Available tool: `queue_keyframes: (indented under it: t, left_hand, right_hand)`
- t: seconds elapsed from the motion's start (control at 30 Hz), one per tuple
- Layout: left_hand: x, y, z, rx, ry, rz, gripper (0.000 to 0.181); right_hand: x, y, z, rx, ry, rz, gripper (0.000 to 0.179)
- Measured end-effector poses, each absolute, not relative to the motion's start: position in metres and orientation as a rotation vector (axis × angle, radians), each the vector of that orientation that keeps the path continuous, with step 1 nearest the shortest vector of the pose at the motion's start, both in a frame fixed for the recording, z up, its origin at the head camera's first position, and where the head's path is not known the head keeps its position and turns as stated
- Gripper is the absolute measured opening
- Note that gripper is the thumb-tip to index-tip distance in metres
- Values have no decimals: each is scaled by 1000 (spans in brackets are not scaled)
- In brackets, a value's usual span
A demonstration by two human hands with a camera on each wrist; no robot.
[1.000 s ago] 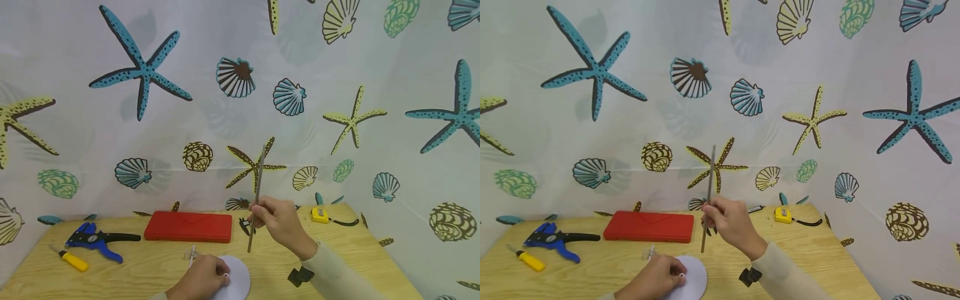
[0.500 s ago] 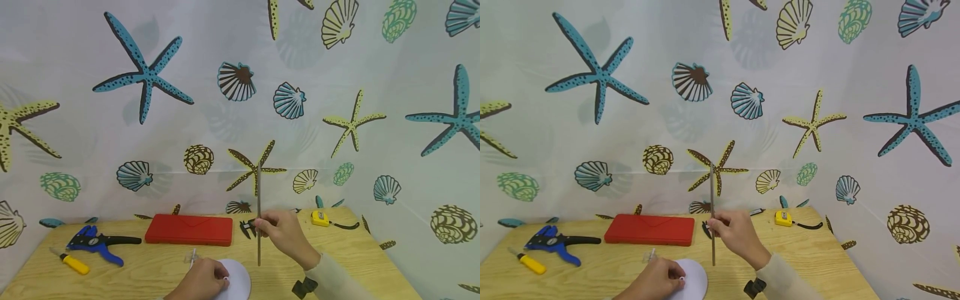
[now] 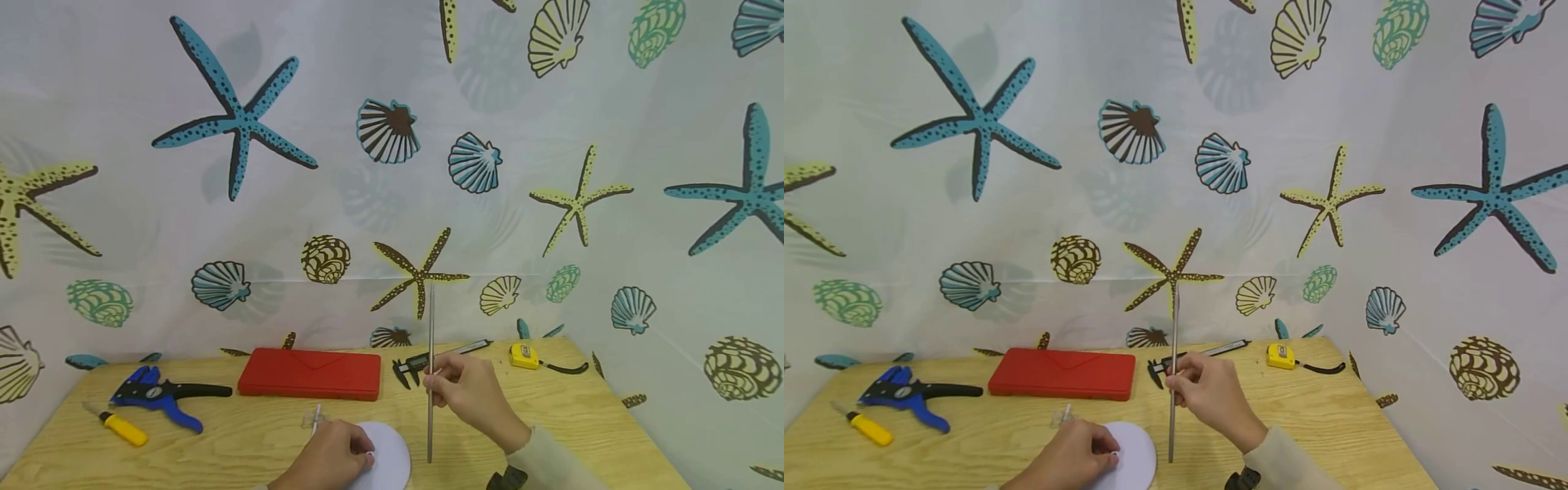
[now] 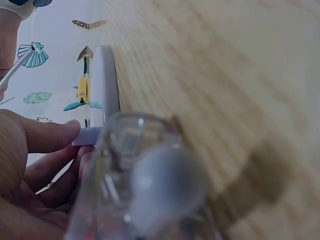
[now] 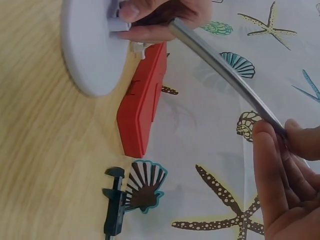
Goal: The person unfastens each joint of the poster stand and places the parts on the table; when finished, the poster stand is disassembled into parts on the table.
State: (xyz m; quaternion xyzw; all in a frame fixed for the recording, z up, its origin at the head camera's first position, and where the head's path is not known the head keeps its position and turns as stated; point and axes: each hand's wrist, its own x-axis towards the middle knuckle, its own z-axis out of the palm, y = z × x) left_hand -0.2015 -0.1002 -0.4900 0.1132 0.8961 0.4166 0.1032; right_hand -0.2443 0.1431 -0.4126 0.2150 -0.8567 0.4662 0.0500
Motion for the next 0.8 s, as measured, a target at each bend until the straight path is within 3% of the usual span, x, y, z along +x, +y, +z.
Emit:
queue_keyframes:
  t: [0.47,0.8]
  left_hand:
    - [-202,-103,-493,338,2617,1267,3]
    - [-200,-102,-494,357,2666,1271,4]
  right_hand:
    - [-239,154,-433,596,-2798,1721,17]
    - [-238,155,-458,542,-2923,1685,19]
